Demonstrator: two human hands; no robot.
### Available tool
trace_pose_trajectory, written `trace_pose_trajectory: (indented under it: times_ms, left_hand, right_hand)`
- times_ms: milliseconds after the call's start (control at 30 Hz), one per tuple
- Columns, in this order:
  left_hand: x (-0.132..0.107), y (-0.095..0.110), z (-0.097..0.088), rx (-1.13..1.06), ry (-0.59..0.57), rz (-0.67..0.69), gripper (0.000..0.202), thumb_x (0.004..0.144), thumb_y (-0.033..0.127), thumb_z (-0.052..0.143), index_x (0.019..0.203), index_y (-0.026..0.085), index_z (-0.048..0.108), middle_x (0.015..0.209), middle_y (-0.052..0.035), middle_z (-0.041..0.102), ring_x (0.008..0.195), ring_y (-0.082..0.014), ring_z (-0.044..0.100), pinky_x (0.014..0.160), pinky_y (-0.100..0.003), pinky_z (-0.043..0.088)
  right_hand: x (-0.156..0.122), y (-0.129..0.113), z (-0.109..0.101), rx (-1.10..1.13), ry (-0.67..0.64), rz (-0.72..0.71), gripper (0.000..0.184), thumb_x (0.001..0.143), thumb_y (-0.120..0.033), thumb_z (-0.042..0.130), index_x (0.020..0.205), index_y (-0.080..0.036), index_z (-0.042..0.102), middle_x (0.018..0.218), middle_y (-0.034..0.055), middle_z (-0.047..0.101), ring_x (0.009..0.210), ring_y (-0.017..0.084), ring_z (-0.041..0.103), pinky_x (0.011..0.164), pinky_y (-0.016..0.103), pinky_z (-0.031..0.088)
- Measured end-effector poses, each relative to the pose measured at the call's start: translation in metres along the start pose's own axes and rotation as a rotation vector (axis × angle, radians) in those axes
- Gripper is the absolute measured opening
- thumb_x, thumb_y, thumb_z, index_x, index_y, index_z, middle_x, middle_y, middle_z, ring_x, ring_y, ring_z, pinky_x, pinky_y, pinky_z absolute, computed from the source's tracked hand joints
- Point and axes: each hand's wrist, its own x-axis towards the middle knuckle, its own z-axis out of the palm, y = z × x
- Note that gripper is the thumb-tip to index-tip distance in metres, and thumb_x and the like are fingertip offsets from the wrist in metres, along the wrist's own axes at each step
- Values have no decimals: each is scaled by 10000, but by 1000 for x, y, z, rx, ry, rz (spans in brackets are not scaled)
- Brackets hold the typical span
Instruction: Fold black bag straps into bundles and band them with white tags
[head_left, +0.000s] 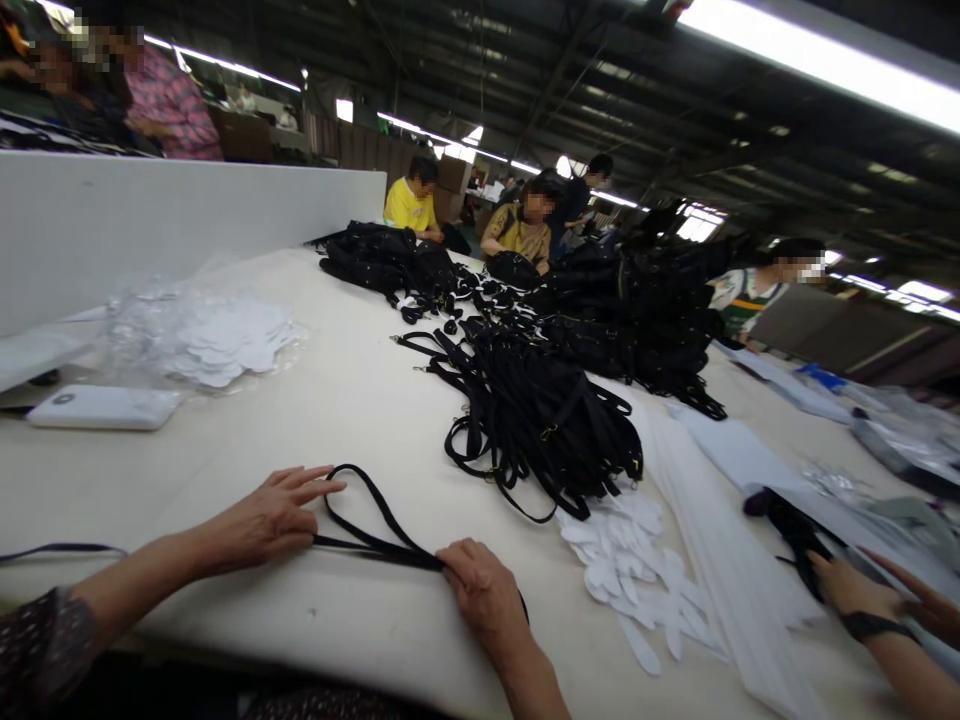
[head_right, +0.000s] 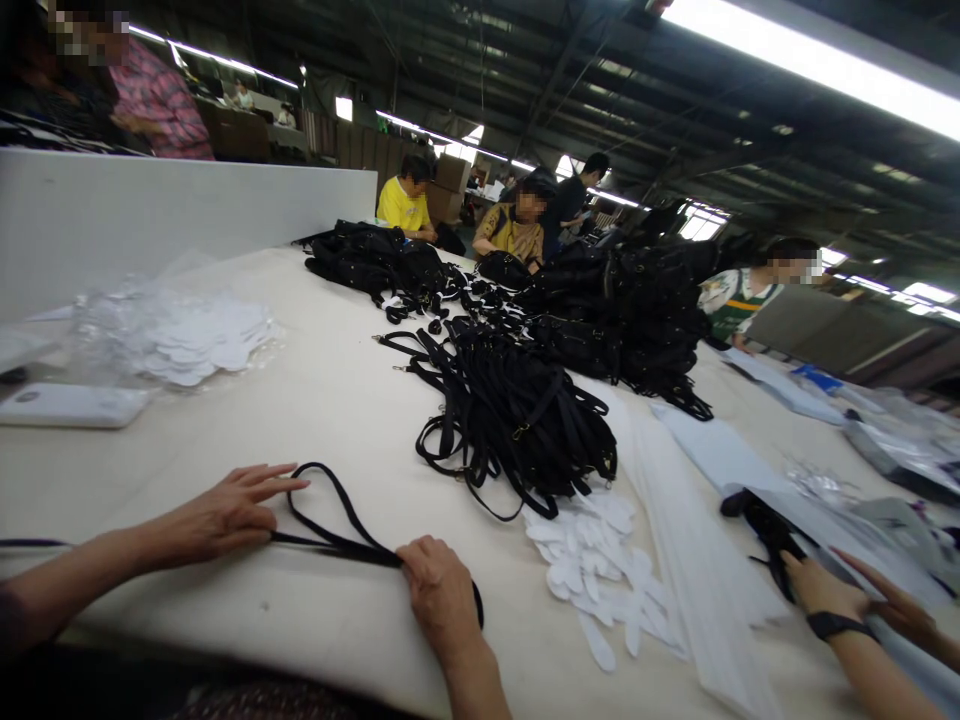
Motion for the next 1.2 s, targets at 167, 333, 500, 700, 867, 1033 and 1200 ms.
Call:
trace_pose_trajectory:
  times_ms: [167,333,500,700,867,1033,1200]
  left_hand:
    - [31,-5,-15,-32,-72,-27,190,868,184,601,766,294,718,1556,92,414,1490,-328,225,1158,-587,212]
    - [54,-11,-27,-60,-159,44,177,745,95,659,754,262,717,1498,41,498,1429,-351,359,1148,-564,282]
    - [56,-15,-21,-133,-103,64,172,786,77,608,727,215,692,1413,-29,553,1248,-273,546,1062,-398,439]
    - [36,-15,10,-232,41,-6,195,947,220,521,864,226,698,1321,-52,567,1192,-232,539,1040,-353,450]
    - [23,-12,26,-280,121,-12,225,989,275,471,927,239,685,1157,-48,618,1071,-200,581,955,-307,488]
    - [14,-16,44,-318,179,-36,253,994,296,449,1166,288,635,1131,-44,649,1077,-208,600,955,-310,496]
    - [15,-31,61,-330,164,-141,350,961,344,483,1294,312,584,1163,-28,662,1094,-229,611,980,-339,489]
  right_hand:
    - [-1,1,0,0,3,-12,253,936,-125,554,1071,-297,680,1016,-1,686,954,175,623,828,252,463]
    - [-2,4,2,-26,26,-25,252,934,-120,547,1045,-301,682,989,-10,686,924,168,626,786,248,451]
    - [-4,5,4,-42,58,-39,264,926,-106,534,1041,-301,668,979,-17,688,904,173,624,777,271,426]
    - [-14,10,2,-73,166,58,237,847,-36,553,927,-242,636,915,-2,676,878,191,604,840,319,391]
    - [-21,16,1,-75,194,76,213,834,-28,552,869,-228,619,874,-3,664,857,182,602,868,330,385]
    - [-27,17,3,-17,181,83,203,867,-68,580,927,-248,650,915,-2,685,915,186,615,906,340,406]
    - [-38,25,-5,238,192,102,241,855,-169,677,1070,-279,676,1070,-4,714,1048,193,633,1029,371,401]
